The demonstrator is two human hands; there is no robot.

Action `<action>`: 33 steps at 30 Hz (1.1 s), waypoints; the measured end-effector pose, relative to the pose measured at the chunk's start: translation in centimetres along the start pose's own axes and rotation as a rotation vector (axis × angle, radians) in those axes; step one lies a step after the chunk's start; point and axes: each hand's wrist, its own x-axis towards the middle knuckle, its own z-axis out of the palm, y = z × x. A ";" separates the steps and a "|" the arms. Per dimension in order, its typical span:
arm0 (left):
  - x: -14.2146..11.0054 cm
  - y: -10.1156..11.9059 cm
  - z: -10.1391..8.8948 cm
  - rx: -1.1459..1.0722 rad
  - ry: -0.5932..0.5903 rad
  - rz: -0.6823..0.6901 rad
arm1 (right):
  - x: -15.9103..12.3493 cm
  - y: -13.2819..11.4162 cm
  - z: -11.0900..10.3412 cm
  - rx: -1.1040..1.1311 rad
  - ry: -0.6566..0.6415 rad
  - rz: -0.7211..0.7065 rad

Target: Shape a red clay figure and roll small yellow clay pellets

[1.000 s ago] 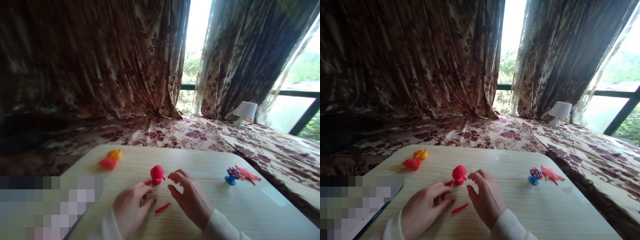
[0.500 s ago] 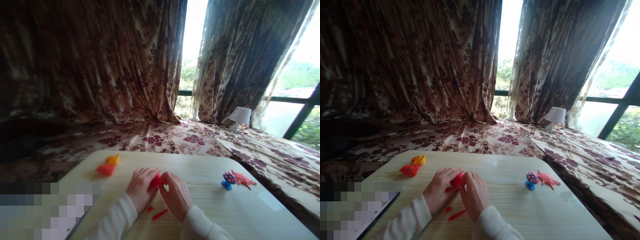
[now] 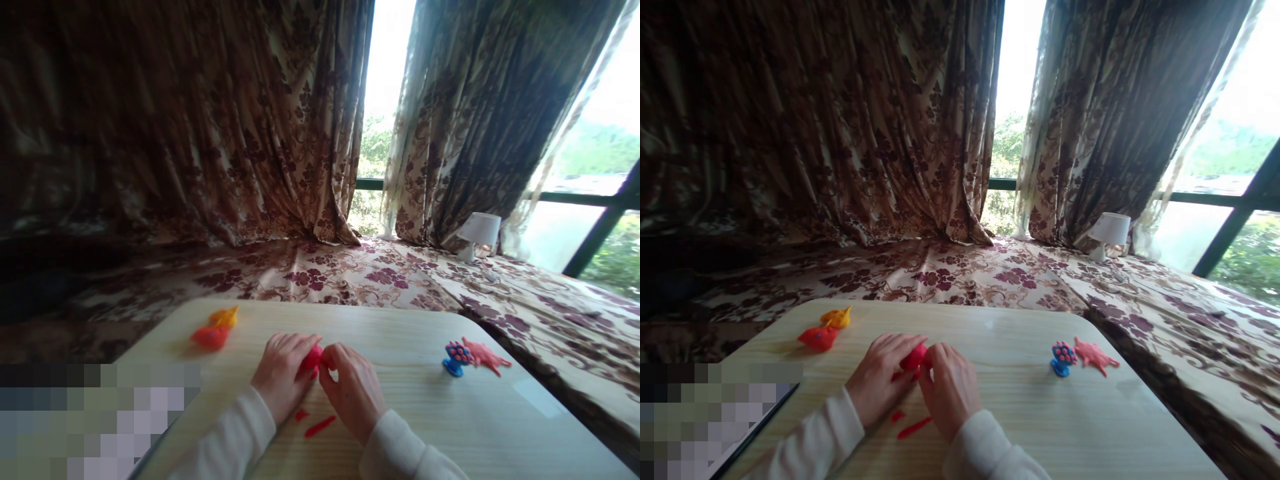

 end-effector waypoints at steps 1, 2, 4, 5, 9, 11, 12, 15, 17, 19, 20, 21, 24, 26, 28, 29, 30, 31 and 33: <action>0.0 0.0 0.0 -0.003 0.000 0.000 | 0.0 0.0 0.0 -0.006 0.001 0.002; 0.0 0.0 -0.1 -0.006 0.001 0.000 | 0.0 0.0 0.0 -0.011 0.000 0.005; 0.0 0.0 -0.1 -0.013 0.003 0.001 | -0.1 -0.1 0.0 -0.025 -0.003 0.016; 0.0 0.0 -0.1 -0.017 0.004 0.001 | -0.1 -0.1 0.0 -0.032 -0.005 0.023; 0.0 0.0 -0.1 -0.041 0.013 -0.005 | -0.3 0.1 -0.1 -0.069 -0.013 0.053; 0.0 0.0 0.0 -0.063 0.018 -0.011 | -0.3 0.7 -0.4 -0.091 -0.020 0.075; 0.0 0.0 0.0 -0.078 0.022 -0.015 | -0.3 1.0 -0.6 -0.101 -0.025 0.087; -0.1 -0.2 0.1 -0.136 0.038 -0.033 | -0.4 1.8 -1.6 -0.123 -0.043 0.123; -0.1 -0.3 0.3 -0.191 0.049 -0.051 | -0.7 1.9 -2.2 -0.112 -0.067 0.122; 0.0 -0.3 0.4 -0.261 0.063 -0.080 | -1.3 1.3 -2.3 -0.074 -0.108 0.089; 0.0 -0.2 0.5 -0.301 0.075 -0.104 | -1.6 0.8 -2.3 -0.048 -0.136 0.053; 0.0 0.0 0.5 -0.346 0.090 -0.136 | -1.9 0.4 -2.2 -0.024 -0.167 0.007; -0.1 0.6 0.3 -0.502 0.124 -0.242 | -2.5 -0.5 -2.3 0.028 -0.235 -0.130; -0.3 1.1 0.0 -0.603 0.108 -0.281 | -2.3 -0.5 -3.2 0.108 -0.184 -0.137; -0.5 1.7 -0.2 -0.792 0.060 -0.317 | -1.9 -0.3 -4.4 0.260 -0.054 -0.084; -0.6 2.0 -0.3 -0.920 0.028 -0.344 | -1.7 -0.2 -5.1 0.347 0.011 -0.061; -0.7 2.3 -0.4 -1.059 -0.010 -0.375 | -1.5 -0.1 -5.6 0.422 0.057 -0.042; -0.8 2.6 -0.5 -1.192 -0.048 -0.408 | -1.4 -0.1 -6.0 0.483 0.079 -0.031; -0.9 3.1 -0.6 -1.365 -0.104 -0.466 | -1.3 -0.2 -6.4 0.547 0.069 -0.029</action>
